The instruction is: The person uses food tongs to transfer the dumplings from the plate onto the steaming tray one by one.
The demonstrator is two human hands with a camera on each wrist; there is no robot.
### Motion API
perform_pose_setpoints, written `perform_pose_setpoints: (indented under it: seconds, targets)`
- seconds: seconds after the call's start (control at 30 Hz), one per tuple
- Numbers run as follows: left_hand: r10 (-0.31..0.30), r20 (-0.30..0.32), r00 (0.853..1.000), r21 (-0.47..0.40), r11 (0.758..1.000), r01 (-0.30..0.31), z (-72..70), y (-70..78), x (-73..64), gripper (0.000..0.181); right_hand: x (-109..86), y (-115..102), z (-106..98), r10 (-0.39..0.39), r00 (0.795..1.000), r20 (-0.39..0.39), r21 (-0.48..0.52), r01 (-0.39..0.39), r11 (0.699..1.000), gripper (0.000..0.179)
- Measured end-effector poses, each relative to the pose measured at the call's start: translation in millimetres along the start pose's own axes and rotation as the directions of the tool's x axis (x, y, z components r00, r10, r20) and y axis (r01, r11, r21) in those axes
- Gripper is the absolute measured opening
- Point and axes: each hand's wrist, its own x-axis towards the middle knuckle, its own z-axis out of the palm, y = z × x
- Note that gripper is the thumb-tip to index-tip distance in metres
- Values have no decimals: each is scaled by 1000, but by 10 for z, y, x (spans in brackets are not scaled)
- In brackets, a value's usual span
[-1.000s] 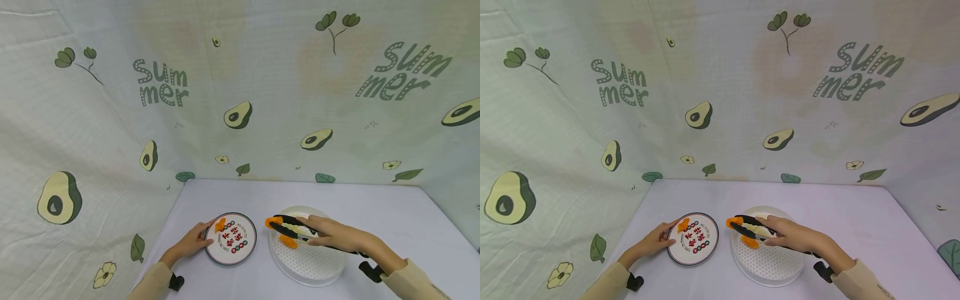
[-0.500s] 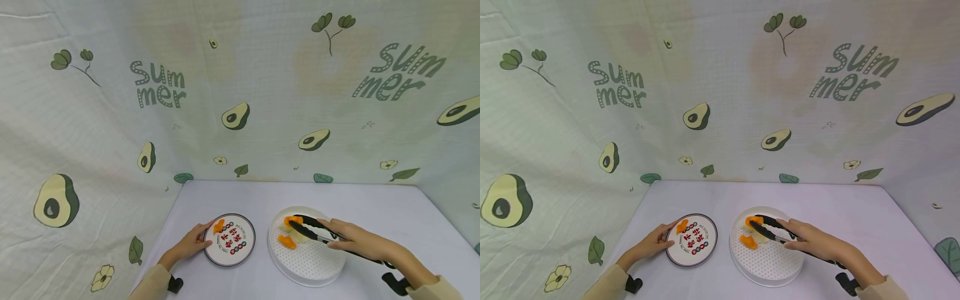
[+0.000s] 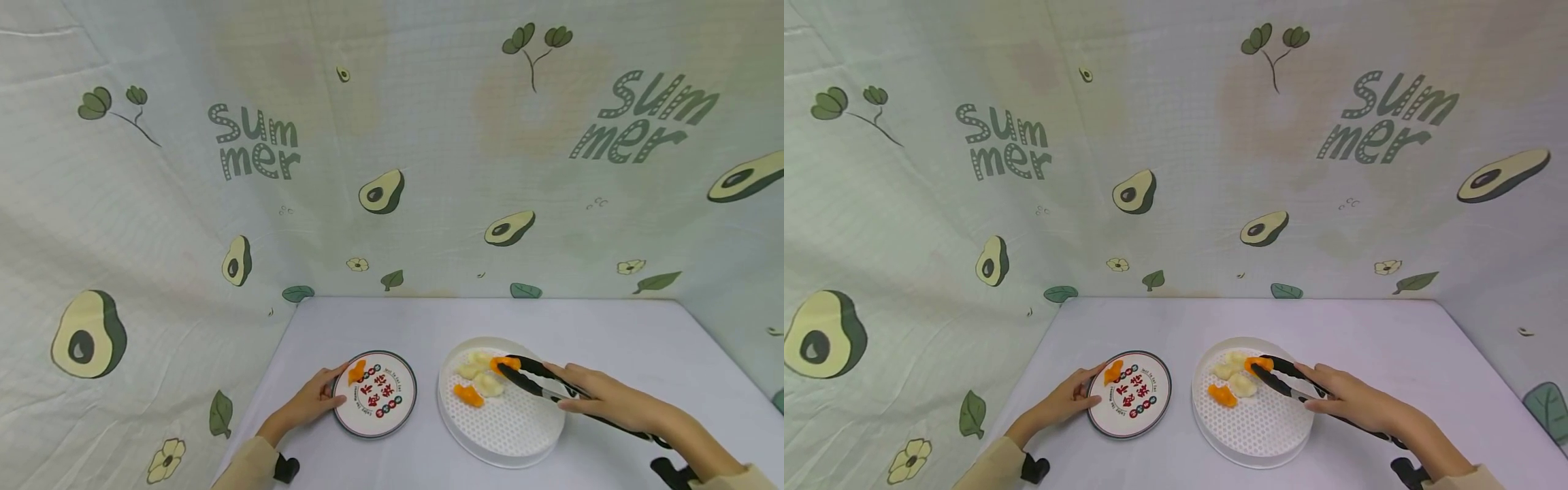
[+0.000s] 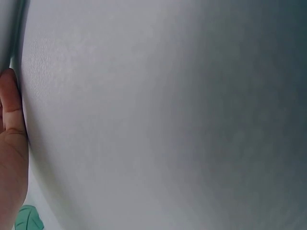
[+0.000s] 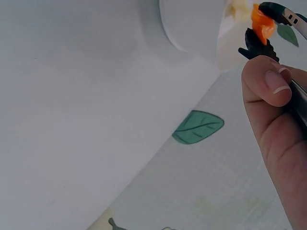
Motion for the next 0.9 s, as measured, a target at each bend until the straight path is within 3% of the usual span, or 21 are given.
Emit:
perform_pose_setpoints:
  seconds: [0.37,0.67,0.9]
  targets:
    - [-15,-6,1000,-4,1000,15,14,-16,-24,69,-12,141,54,0,1000,3,-11,0,1000,68]
    - [-26,-16,1000,0,1000,26,20,-2,-10,69,1,142,46,89,995,36,-25,-88,996,73]
    - [-37,-17,999,6,999,37,25,11,-4,68,-17,128,33,156,988,2,15,-156,988,74]
